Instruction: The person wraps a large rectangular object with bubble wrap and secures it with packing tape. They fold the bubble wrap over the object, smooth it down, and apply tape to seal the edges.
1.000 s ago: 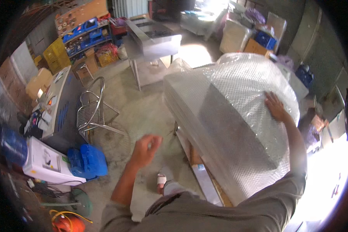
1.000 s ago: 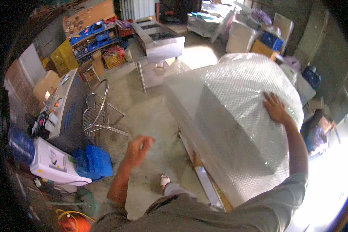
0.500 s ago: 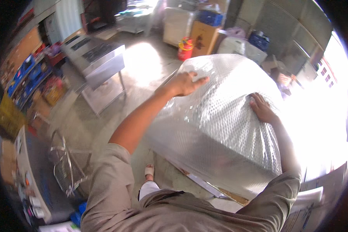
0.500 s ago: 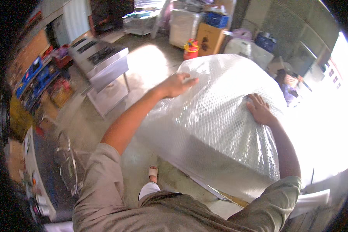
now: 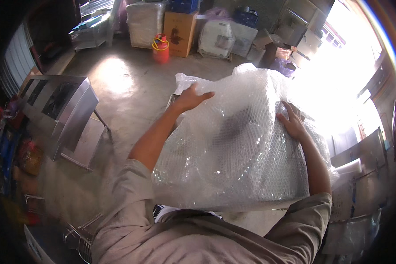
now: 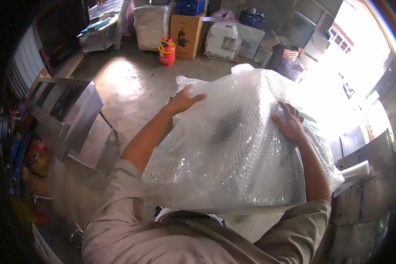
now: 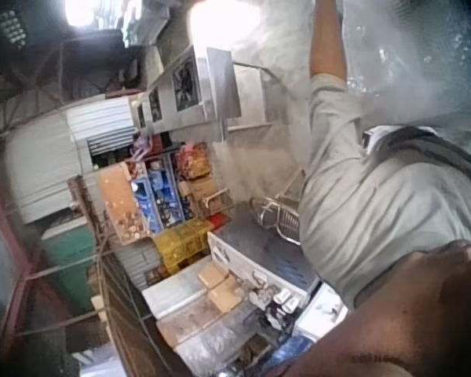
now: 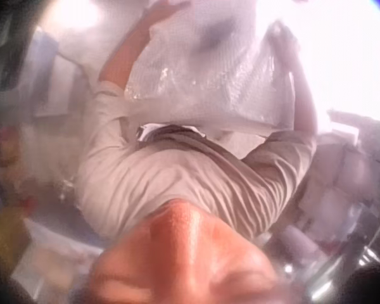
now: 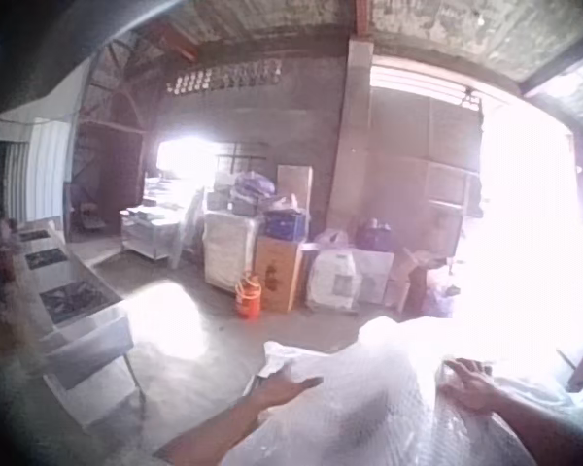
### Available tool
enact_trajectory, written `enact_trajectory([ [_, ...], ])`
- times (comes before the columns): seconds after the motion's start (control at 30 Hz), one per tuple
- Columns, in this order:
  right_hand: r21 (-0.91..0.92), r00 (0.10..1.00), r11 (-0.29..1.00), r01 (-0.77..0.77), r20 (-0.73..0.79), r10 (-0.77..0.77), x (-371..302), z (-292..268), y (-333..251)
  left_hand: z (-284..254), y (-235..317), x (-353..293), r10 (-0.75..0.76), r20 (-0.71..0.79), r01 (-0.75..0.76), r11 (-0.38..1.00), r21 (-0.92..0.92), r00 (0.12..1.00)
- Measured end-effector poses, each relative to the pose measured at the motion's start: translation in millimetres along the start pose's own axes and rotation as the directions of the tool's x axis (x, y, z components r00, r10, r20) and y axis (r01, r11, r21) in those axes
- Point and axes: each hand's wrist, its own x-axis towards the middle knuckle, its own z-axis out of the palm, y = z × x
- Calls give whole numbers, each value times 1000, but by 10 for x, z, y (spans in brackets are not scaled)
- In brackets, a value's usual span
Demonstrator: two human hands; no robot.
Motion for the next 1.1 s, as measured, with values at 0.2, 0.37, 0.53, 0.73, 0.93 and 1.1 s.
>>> enact_trajectory([
  [0.2, 22, 998, 999, -47, -45, 48, 89, 54, 51, -412, -95, 361, 262, -103, -277, 945, -172, 960],
  [0.37, -29, 970, 996, 84, -229, -88, 282, -57, -91, -1119, 436, 829, 548, -200, -549, 834, 56, 812],
  [0.53, -200, 979, 979, 47, -183, -84, 889, -206, -18, -1177, 876, 1132, 536, -100, -534, 844, 42, 838],
  [0.73, 6, 989, 999, 44, -138, -43, 986, -89, 419, -976, 1081, 1169, 638, -260, -668, 743, -37, 725],
  [0.93, 116, 961, 993, -22, -272, 53, 393, -582, 257, -1539, 930, 1319, 758, -307, -690, 651, 315, 575],
  [1.1, -245, 899, 867, -435, -69, 431, -644, -850, 1706, -1301, 936, 1436, 647, -157, -555, 735, 389, 746],
])
